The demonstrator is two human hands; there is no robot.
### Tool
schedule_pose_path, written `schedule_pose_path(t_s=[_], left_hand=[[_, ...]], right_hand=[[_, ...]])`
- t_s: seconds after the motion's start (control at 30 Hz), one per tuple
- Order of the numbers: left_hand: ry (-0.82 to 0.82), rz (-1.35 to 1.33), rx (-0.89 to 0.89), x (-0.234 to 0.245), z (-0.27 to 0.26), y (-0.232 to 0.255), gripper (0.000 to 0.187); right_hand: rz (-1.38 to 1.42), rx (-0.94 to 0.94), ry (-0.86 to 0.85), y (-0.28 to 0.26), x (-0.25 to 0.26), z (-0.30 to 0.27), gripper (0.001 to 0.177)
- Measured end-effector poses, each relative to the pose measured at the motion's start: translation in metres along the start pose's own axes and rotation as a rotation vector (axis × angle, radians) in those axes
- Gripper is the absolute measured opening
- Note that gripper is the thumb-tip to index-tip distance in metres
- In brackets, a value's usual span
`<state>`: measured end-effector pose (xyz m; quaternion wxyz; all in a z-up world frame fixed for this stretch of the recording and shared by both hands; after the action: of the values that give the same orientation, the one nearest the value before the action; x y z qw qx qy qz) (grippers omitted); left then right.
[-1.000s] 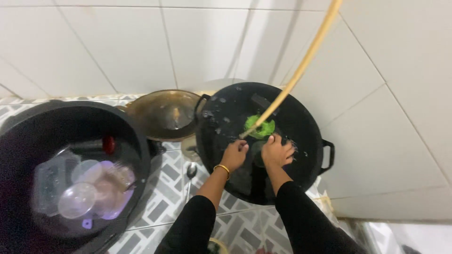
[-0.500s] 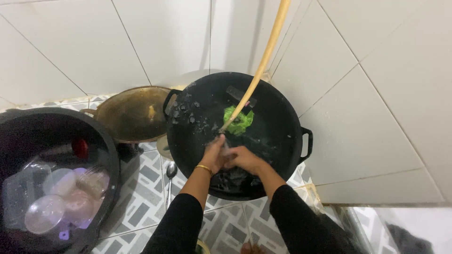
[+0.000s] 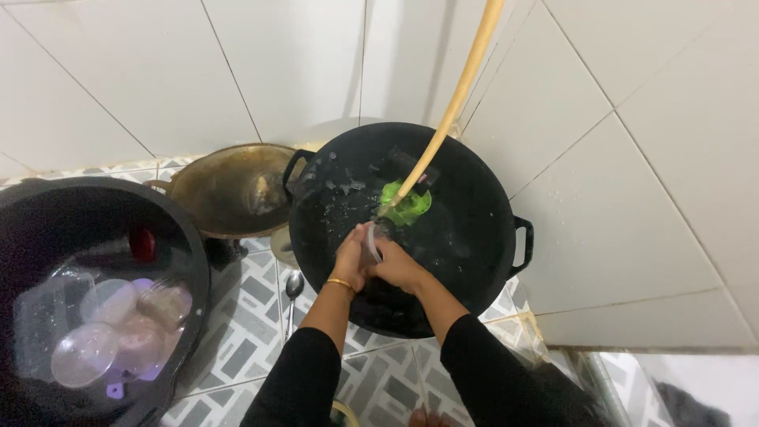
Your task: Washing and rinsing various dishes, containers, and utensils in basins on the floor.
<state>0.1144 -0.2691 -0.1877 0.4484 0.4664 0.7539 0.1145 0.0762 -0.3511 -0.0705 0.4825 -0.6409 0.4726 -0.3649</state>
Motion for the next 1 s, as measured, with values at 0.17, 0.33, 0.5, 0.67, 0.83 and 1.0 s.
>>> schedule_pose_path(t_s=[0.17, 0.33, 0.5, 0.67, 0.83, 1.0], left_hand=[[-0.036, -0.064, 0.02, -0.007, 0.002, 0.006, 0.047], [-0.033, -0.157, 0.051, -0.009, -0.013, 0.007, 0.053], [-0.073, 0.004, 0.178, -0.003, -0.008, -0.008, 0.05], [-0.092, 0.225, 0.345, -0.013, -0.034, -0.004, 0.051], [-0.083, 0.363, 0.18, -0.042, -0.057, 0.034, 0.04], [-0.29, 0.436, -0.017, -0.063, -0.047, 0.064, 0.046]], right_hand=[[-0.134, -0.089, -0.041, -0.006, 0.005, 0.006, 0.028], [-0.129, -0.055, -0.012, -0.006, 0.015, 0.006, 0.033], [0.3, -0.145, 0.122, 0.085, 0.054, 0.001, 0.027], [0.757, -0.188, 0.342, 0.1, 0.057, -0.006, 0.033], [0.905, -0.164, 0.49, 0.097, 0.067, 0.001, 0.038], [0.884, -0.153, 0.475, 0.034, 0.064, 0.001, 0.041]])
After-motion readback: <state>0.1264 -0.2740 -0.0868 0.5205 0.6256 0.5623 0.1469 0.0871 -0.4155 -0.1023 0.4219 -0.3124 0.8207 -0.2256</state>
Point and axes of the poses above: each hand's wrist, its own z-axis towards the middle knuckle, its own x-axis out of the back of the hand, y = z × x, the point moved 8 cm from there along z, towards the middle knuckle, and after that the axes turned 2 degrees about z, right-handed, at the moved point
